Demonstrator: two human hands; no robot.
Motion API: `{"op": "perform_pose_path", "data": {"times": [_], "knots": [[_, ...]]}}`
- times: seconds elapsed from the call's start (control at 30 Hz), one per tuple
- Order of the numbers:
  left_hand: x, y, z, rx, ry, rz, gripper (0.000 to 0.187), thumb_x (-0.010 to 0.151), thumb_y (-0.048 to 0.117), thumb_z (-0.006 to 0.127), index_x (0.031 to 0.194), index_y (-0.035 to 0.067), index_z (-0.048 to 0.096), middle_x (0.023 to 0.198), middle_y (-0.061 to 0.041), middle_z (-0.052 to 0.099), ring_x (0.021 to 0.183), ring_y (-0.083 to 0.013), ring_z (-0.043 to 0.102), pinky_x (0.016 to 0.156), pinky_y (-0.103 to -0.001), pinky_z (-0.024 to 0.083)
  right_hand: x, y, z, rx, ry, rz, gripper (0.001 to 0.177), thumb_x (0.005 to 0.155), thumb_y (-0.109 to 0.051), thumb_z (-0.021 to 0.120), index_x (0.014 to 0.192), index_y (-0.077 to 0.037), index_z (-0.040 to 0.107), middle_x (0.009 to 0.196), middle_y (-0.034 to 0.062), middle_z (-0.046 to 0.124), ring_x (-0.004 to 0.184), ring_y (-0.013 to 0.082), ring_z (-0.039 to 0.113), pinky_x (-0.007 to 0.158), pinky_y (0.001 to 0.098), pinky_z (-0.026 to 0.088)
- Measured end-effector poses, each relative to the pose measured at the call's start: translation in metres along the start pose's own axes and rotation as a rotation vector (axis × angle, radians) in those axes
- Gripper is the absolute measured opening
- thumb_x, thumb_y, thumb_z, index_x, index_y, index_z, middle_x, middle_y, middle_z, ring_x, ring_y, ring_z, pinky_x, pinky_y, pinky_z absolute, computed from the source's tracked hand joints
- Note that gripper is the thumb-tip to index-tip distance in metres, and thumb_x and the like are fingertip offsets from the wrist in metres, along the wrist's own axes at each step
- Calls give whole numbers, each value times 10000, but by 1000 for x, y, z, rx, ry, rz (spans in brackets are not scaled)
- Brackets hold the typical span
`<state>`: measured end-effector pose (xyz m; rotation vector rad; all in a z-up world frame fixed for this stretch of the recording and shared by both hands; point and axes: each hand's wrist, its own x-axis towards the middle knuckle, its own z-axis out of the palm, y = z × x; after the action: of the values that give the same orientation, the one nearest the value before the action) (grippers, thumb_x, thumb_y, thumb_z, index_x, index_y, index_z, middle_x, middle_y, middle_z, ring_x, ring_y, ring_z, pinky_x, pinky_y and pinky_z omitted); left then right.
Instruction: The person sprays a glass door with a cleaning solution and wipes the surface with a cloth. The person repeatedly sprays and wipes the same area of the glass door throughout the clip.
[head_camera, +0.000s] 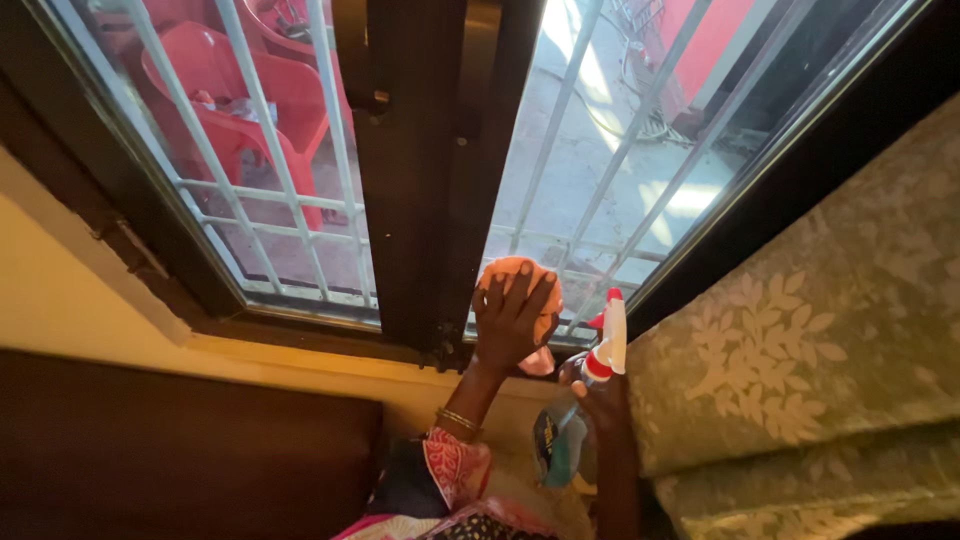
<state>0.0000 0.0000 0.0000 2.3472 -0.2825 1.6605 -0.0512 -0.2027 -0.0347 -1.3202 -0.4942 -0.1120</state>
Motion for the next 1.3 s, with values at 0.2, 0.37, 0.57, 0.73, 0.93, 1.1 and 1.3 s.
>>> {"op": "perform_pose_path", "data": {"times": [0.2, 0.37, 0.57, 0.73, 0.93, 1.1, 1.3], "knots": [[-51, -20, 3, -48, -183, 80, 615, 873, 393, 745, 1462, 279, 612, 1524, -33, 502, 1408, -291, 443, 1185, -534, 320, -3, -3, -1, -12, -15, 55, 486, 831, -225, 783, 1195, 7, 560, 1006, 108, 650, 952, 204, 617, 862, 358, 490], [-49, -9, -1, -69, -151, 4, 570, 905, 393, 747, 1444, 265, 615, 1521, -42, 495, 1376, -312, 452, 1184, -546, 322, 8, -17, -2, -15, 18, 51, 466, 826, -244, 798, 1155, 7, 584, 1003, 108, 652, 950, 201, 616, 857, 353, 486], [-32, -9, 2, -61, -111, 14, 549, 937, 400, 741, 1454, 268, 613, 1536, -40, 494, 1365, -299, 463, 1168, -536, 322, 6, -21, -3, -28, 27, 78, 445, 820, -267, 817, 1106, 7, 612, 998, 108, 655, 948, 197, 615, 851, 348, 481], [-54, -15, 4, -49, -169, 35, 562, 886, 412, 723, 1429, 303, 628, 1494, -29, 522, 1366, -313, 452, 1165, -563, 314, 5, -9, -5, -26, -26, 75, 449, 814, -286, 829, 1092, -7, 614, 997, 103, 653, 957, 196, 620, 868, 347, 488], [-3, -7, 13, -27, -2, 61, 540, 934, 450, 744, 1437, 295, 621, 1508, -57, 509, 1381, -322, 437, 1157, -569, 303, 10, -20, 0, 51, -2, 65, 504, 780, -297, 846, 1127, -34, 594, 969, 84, 645, 918, 180, 616, 818, 334, 484], [-10, -5, 9, -18, -60, 59, 552, 914, 445, 746, 1432, 299, 625, 1490, -52, 530, 1382, -318, 445, 1162, -564, 283, 6, -7, -19, -10, 44, 177, 521, 768, -303, 859, 1116, -2, 614, 963, 87, 645, 839, 150, 570, 696, 295, 420], [-27, 2, 8, -50, -167, 44, 568, 909, 460, 726, 1448, 319, 618, 1472, -21, 544, 1318, -268, 455, 1159, -564, 272, 2, 6, -22, 28, -29, 137, 508, 821, -269, 852, 1156, 13, 594, 1016, 90, 665, 958, 172, 625, 861, 308, 500]]}}
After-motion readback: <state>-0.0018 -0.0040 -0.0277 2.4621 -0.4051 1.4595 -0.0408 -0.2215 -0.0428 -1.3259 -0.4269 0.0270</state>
